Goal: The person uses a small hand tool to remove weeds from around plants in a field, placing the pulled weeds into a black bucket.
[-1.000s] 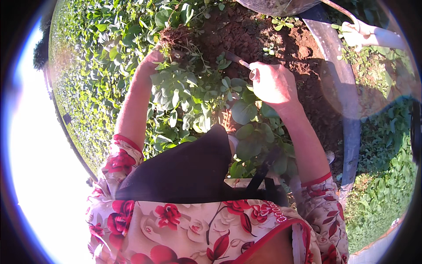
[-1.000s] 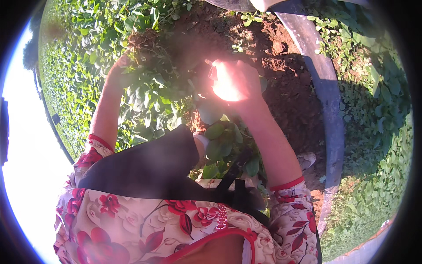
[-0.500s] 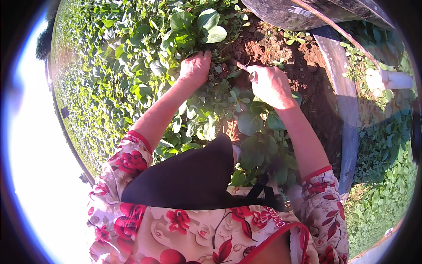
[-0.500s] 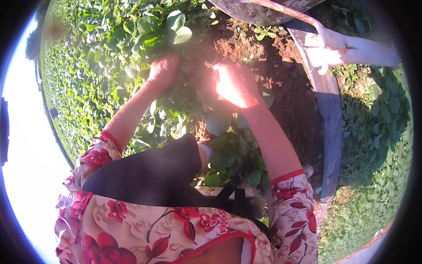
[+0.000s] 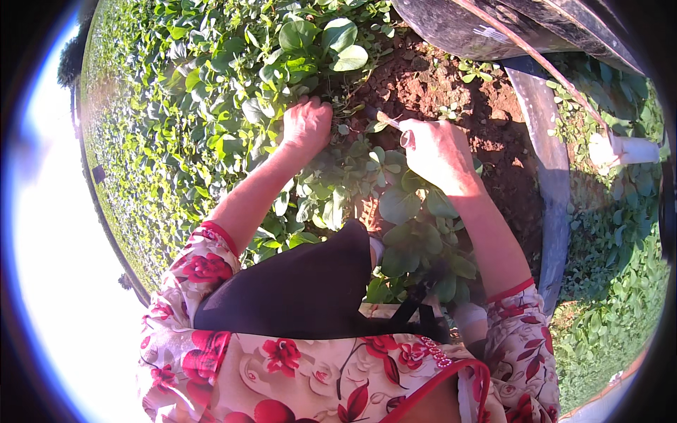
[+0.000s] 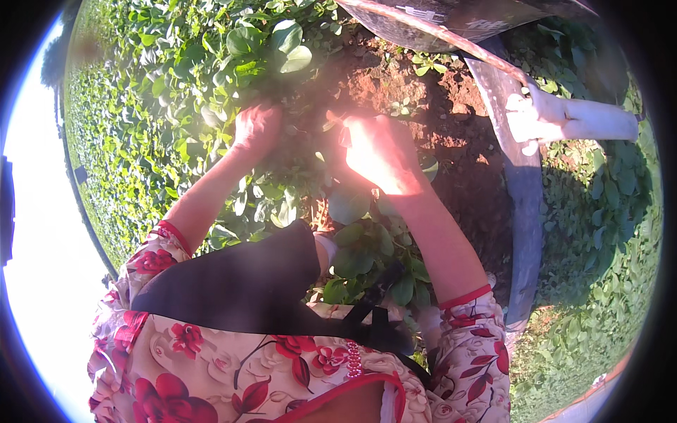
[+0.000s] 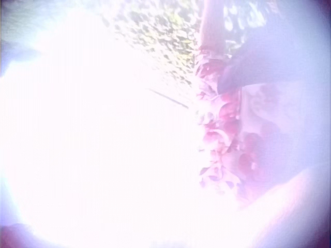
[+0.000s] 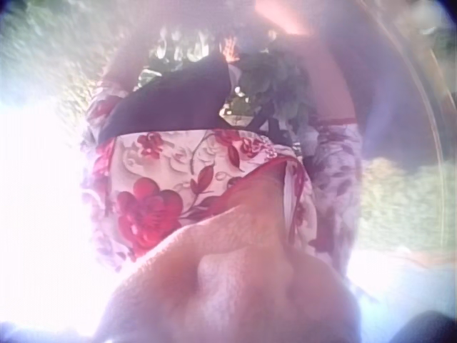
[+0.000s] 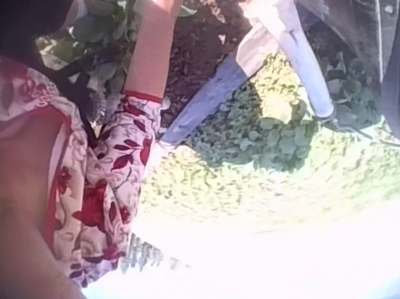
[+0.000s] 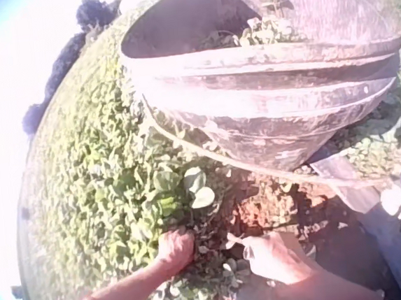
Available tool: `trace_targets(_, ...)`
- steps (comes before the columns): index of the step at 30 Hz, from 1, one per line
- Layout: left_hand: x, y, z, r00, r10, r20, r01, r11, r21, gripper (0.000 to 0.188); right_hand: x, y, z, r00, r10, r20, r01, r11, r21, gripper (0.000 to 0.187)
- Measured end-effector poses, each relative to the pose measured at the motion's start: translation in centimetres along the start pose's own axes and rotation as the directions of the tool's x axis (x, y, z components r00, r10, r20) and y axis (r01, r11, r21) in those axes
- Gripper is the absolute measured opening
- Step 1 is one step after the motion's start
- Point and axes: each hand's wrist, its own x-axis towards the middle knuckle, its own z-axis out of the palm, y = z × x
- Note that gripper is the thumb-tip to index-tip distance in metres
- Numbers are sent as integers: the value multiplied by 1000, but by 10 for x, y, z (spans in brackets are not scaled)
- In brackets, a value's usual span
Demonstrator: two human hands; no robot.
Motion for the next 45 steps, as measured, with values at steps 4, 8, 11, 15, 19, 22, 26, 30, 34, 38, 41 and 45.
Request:
trace_targets(4, 2, 6, -11, 958, 194, -211, -171, 978, 122, 15, -18, 10, 9, 996, 44, -75, -40, 998, 56, 17)
trace_targets(8, 31, -2, -8, 936, 256, -242, -202, 953, 227, 18, 34, 3, 66, 985, -66, -158, 69, 998, 14, 16)
trace_targets(11, 36, -7, -7, 987, 131, -92, -115, 981, 157, 19, 34, 2, 71, 988, -89, -123, 88, 996, -12, 13)
trace_targets(15, 21, -16, 10, 990, 32, -140, -17, 995, 102, 17, -2, -2, 39, 979, -53, -199, 52, 999, -7, 18)
trace_targets(19, 21, -25, 4, 999, -37, -6, 37, 999, 34, 35, -3, 5, 41, 966, 27, -259, -9, 997, 71, 20)
trace_targets(22, 33, -14, -2, 995, -92, -48, 95, 994, 49, 62, 42, 3, 71, 938, -22, -346, 45, 997, 61, 18)
trace_targets(26, 45, -18, -4, 980, -177, 88, 179, 984, -10, 47, 70, 3, 83, 962, -35, -272, 50, 998, 49, 22)
trace_targets(30, 35, -26, 10, 968, -207, 144, 214, 976, -33, 20, 56, 0, 65, 973, -153, -175, 143, 987, -70, 24)
trace_targets(34, 10, -23, 17, 986, -167, 11, 167, 986, -7, 23, 5, 7, 35, 978, -42, -204, 39, 999, -19, 26)
trace_targets(38, 8, -22, 18, 991, -136, 19, 136, 991, -3, 30, 8, 8, 42, 990, -18, -143, 19, 1000, 8, 17)
trace_targets(41, 17, -26, 21, 991, -129, -25, 126, 988, -86, 33, 61, 0, 80, 984, -89, -157, 87, 996, -23, 20)
trace_targets(45, 8, -24, 19, 985, -132, -111, 127, 991, -48, 29, 70, -7, 89, 983, -104, -149, 103, 995, -19, 21)
